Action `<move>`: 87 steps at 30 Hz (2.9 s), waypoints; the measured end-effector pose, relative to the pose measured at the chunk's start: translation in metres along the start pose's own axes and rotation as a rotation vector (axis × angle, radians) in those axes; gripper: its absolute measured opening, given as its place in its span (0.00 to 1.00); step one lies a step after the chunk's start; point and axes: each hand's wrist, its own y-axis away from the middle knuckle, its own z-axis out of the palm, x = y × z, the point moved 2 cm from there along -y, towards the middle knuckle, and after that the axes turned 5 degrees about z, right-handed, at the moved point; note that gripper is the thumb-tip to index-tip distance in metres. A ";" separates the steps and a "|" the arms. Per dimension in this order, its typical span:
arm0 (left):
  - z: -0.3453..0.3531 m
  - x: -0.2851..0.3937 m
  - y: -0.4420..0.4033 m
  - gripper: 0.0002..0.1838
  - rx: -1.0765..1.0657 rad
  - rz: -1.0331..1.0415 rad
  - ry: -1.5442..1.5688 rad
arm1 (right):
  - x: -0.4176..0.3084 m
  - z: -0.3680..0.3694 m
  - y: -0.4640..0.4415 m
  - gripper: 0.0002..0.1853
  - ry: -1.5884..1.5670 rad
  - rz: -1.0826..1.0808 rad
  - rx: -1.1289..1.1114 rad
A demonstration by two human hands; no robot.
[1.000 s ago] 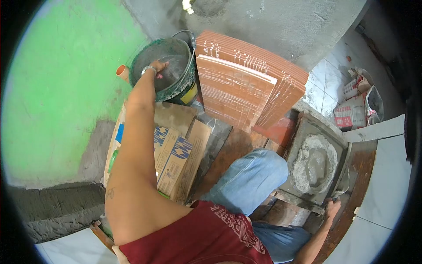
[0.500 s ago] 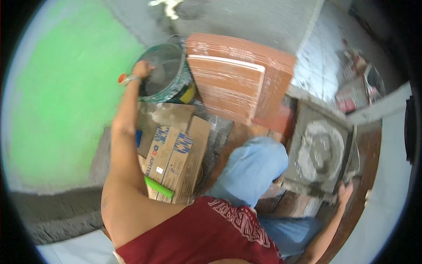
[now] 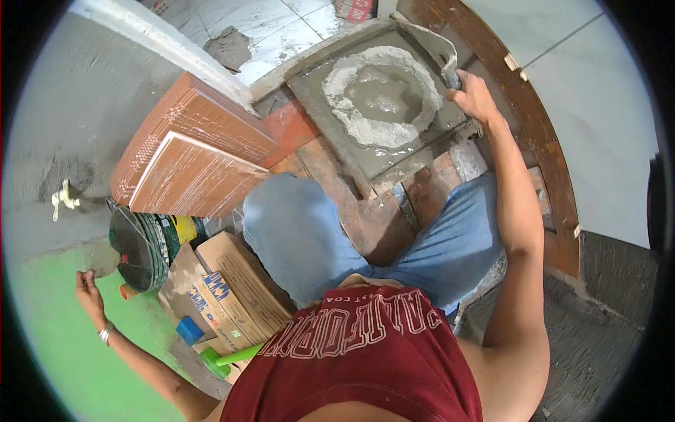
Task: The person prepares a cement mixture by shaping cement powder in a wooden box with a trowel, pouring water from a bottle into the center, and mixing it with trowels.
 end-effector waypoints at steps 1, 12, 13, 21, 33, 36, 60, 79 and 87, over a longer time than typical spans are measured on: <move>-0.020 0.023 -0.004 0.14 0.020 0.032 0.009 | 0.002 0.000 0.000 0.21 -0.013 -0.022 0.019; -0.048 0.362 -0.070 0.06 0.150 0.564 0.300 | 0.012 -0.007 -0.004 0.23 -0.115 -0.113 0.112; -0.041 0.381 -0.078 0.06 0.091 0.566 0.280 | 0.012 -0.008 -0.004 0.23 -0.119 -0.131 0.130; 0.046 0.615 -0.078 0.09 -0.022 1.032 0.399 | 0.016 -0.030 -0.001 0.21 -0.190 -0.131 0.241; 0.159 0.795 -0.026 0.12 -0.464 1.366 0.414 | 0.029 -0.068 0.019 0.24 -0.250 -0.176 0.513; 0.184 0.826 -0.012 0.12 -0.508 1.446 0.386 | 0.017 -0.089 0.033 0.18 -0.163 -0.131 0.399; 0.261 0.923 0.009 0.08 -0.657 1.737 0.136 | 0.027 -0.090 0.036 0.15 -0.221 -0.083 0.423; 0.302 0.941 0.003 0.10 -0.667 1.855 0.196 | 0.020 -0.094 0.039 0.17 -0.162 -0.015 0.330; 0.302 0.947 0.005 0.15 -0.708 1.791 0.050 | 0.020 -0.091 0.038 0.16 -0.153 -0.039 0.352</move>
